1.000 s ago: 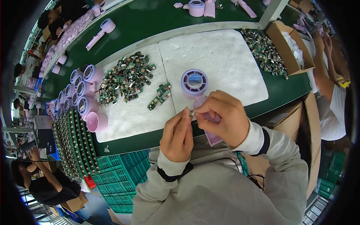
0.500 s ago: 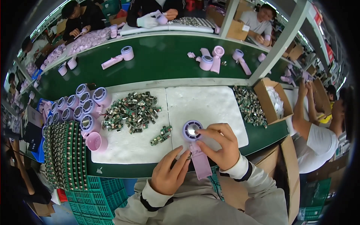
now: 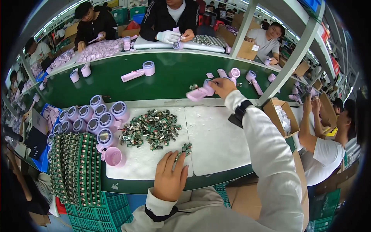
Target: The person picks up a circuit board and a pink fan housing, connects the wires from the housing to the board by hand, and places the board into the housing. The person then sets the assembly aside and reaches for another housing to repeat the process.
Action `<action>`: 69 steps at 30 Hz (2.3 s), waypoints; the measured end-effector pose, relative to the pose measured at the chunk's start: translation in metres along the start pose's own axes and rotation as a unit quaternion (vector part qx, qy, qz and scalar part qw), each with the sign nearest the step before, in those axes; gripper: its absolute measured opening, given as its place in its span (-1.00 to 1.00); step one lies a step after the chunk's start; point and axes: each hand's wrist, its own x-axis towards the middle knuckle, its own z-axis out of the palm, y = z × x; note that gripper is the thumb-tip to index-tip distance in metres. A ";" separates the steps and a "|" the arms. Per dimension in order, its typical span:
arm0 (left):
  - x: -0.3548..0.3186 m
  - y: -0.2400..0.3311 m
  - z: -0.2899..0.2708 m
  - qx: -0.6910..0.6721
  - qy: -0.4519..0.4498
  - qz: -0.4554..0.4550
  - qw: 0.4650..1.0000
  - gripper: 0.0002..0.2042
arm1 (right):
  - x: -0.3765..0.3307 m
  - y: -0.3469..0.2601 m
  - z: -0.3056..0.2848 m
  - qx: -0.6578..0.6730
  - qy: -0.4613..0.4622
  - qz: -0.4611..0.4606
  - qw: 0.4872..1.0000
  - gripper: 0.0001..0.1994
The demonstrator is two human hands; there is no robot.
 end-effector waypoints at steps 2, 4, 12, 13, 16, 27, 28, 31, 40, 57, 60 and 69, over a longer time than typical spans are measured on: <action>-0.005 -0.005 0.001 0.002 0.003 -0.006 1.000 -0.59 | 0.033 -0.007 0.014 0.012 -0.008 0.023 1.000 -0.52; -0.006 -0.005 0.002 0.003 0.005 -0.019 1.000 -0.60 | 0.049 0.006 0.005 -0.184 0.168 -0.132 0.959 -0.51; -0.002 -0.001 -0.006 -0.030 -0.027 -0.063 0.997 -0.60 | 0.074 0.059 0.014 -0.310 0.020 -0.026 0.950 -0.34; -0.001 -0.001 -0.008 -0.027 -0.032 -0.068 0.997 -0.60 | 0.074 0.052 0.017 -0.342 0.016 -0.034 0.939 -0.32; 0.000 -0.006 -0.011 -0.024 -0.050 -0.086 0.995 -0.61 | 0.093 0.045 0.018 -0.370 -0.026 -0.016 0.929 -0.24; 0.007 -0.002 -0.010 -0.064 -0.046 -0.100 0.992 -0.60 | 0.136 0.106 0.018 -0.426 -0.049 -0.006 0.903 -0.51; 0.005 0.000 -0.010 -0.062 -0.043 -0.108 0.991 -0.60 | 0.131 0.108 0.020 -0.402 -0.025 0.000 0.915 -0.51; 0.002 -0.003 -0.007 -0.065 -0.022 -0.101 0.992 -0.58 | 0.112 0.113 0.023 -0.348 0.012 0.000 0.937 -0.53; -0.001 -0.006 0.002 -0.075 0.031 -0.038 0.996 -0.52 | 0.098 0.077 -0.071 -0.218 0.128 -0.167 0.953 -0.51; -0.040 -0.010 -0.023 -0.595 0.140 -0.173 0.772 -0.14 | -0.209 -0.237 0.031 0.210 -0.228 -0.448 0.838 -0.81; -0.046 -0.010 -0.028 -0.637 0.142 -0.189 0.734 -0.22 | -0.214 -0.232 0.034 0.270 -0.315 -0.328 0.849 -0.85; -0.042 -0.033 -0.061 -0.181 0.188 -0.128 0.957 -0.40 | -0.131 -0.252 0.004 0.133 -0.356 -0.248 0.891 -0.76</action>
